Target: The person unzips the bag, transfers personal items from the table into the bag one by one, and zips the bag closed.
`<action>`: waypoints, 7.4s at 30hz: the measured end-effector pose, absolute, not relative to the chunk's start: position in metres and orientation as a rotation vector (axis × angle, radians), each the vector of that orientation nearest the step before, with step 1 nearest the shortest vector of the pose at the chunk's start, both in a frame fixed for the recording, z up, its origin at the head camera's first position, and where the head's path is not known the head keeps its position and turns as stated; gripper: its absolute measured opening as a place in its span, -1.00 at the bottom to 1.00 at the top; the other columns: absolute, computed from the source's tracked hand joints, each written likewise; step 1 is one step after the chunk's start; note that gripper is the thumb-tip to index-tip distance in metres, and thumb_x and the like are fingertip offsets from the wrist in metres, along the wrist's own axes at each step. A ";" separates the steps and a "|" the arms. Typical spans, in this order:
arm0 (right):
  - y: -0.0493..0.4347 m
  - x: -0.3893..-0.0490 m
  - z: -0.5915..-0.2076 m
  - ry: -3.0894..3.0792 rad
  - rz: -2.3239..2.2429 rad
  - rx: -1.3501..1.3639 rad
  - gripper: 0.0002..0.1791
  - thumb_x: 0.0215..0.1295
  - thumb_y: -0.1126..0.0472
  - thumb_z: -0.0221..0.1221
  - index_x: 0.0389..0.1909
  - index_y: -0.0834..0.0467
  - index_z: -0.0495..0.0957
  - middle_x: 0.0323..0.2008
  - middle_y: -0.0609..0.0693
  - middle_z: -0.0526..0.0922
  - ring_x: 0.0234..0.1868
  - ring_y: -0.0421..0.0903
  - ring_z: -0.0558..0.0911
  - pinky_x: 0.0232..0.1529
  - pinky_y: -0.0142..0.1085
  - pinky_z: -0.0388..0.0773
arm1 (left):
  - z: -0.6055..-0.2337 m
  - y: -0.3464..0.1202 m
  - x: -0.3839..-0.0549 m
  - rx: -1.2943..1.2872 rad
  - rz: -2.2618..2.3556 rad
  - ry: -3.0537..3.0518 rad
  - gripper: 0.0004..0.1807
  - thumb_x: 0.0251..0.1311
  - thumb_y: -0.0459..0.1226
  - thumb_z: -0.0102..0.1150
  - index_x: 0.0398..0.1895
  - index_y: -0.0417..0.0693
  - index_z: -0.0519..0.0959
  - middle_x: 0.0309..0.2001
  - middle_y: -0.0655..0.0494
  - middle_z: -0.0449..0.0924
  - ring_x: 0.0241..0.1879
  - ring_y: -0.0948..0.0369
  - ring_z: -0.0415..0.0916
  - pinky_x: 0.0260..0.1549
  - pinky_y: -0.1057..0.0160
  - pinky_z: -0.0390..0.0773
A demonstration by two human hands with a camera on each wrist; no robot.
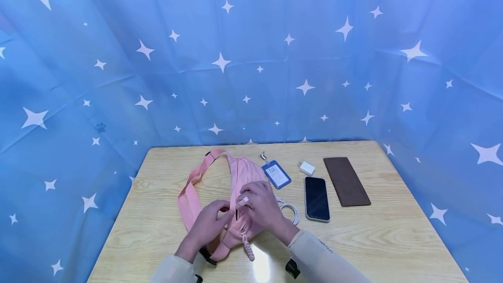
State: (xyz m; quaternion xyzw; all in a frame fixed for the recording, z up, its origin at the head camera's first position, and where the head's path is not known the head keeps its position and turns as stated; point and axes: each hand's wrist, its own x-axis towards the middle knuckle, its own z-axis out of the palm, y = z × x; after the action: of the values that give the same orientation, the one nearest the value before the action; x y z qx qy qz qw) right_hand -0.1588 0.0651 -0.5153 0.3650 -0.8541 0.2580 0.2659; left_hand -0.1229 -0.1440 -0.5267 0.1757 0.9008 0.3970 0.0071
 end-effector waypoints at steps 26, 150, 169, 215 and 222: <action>0.076 -0.168 -0.513 -2.377 0.499 0.907 -0.87 -0.01 0.02 0.40 -0.46 -0.10 0.65 -0.07 -0.12 0.57 0.02 -0.08 0.50 0.17 0.03 0.22 | -0.527 -0.123 -0.125 0.942 0.651 3.458 -0.88 0.07 -0.21 0.26 -0.53 0.02 0.55 -0.11 0.04 0.50 0.05 0.01 0.42 0.12 -0.24 0.21; 0.064 -0.163 -0.482 -2.801 0.643 0.376 -0.32 0.17 -0.28 0.13 0.18 0.08 0.48 0.38 0.13 0.20 0.32 0.12 0.27 0.26 0.23 -0.02 | -0.492 -0.106 -0.154 0.262 0.911 3.747 -0.80 -0.05 -0.24 0.19 -0.71 -0.05 0.44 -0.17 0.00 0.55 0.04 -0.06 0.40 0.02 -0.14 0.24; 0.067 -0.168 -0.515 -2.910 0.359 0.154 -0.63 0.19 -0.07 0.14 -0.30 0.16 0.69 0.35 0.11 0.27 0.25 0.17 0.33 0.24 0.26 0.00 | -0.511 -0.086 -0.144 0.371 0.418 3.699 -0.61 0.12 0.02 0.13 -0.24 -0.12 0.59 -0.02 -0.10 0.50 0.21 -0.10 0.29 0.04 -0.18 0.27; 0.104 -0.167 -0.525 -2.948 0.451 0.141 -0.52 0.24 -0.19 0.11 -0.08 0.09 0.66 0.19 0.13 0.45 0.18 0.13 0.42 0.22 0.25 0.00 | -0.526 -0.111 -0.148 0.447 0.420 3.693 -0.71 0.04 -0.04 0.37 -0.48 -0.03 0.55 -0.04 -0.02 0.49 0.18 -0.03 0.30 0.13 -0.16 0.19; 0.103 -0.164 -0.526 -2.929 0.489 0.150 -0.49 0.25 -0.25 0.10 -0.11 0.09 0.65 0.20 0.13 0.43 0.17 0.13 0.43 0.22 0.25 -0.01 | -0.527 -0.108 -0.152 0.488 0.529 3.773 -0.75 0.05 -0.10 0.34 -0.51 -0.04 0.51 -0.08 -0.05 0.52 0.14 -0.05 0.35 0.08 -0.15 0.24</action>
State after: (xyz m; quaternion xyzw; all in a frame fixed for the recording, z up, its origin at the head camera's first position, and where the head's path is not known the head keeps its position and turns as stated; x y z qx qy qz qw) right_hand -0.1643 0.1027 -0.5261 0.0502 -0.9816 0.1640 0.0838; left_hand -0.1525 -0.1084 -0.5266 0.1194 0.9227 0.1294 -0.3429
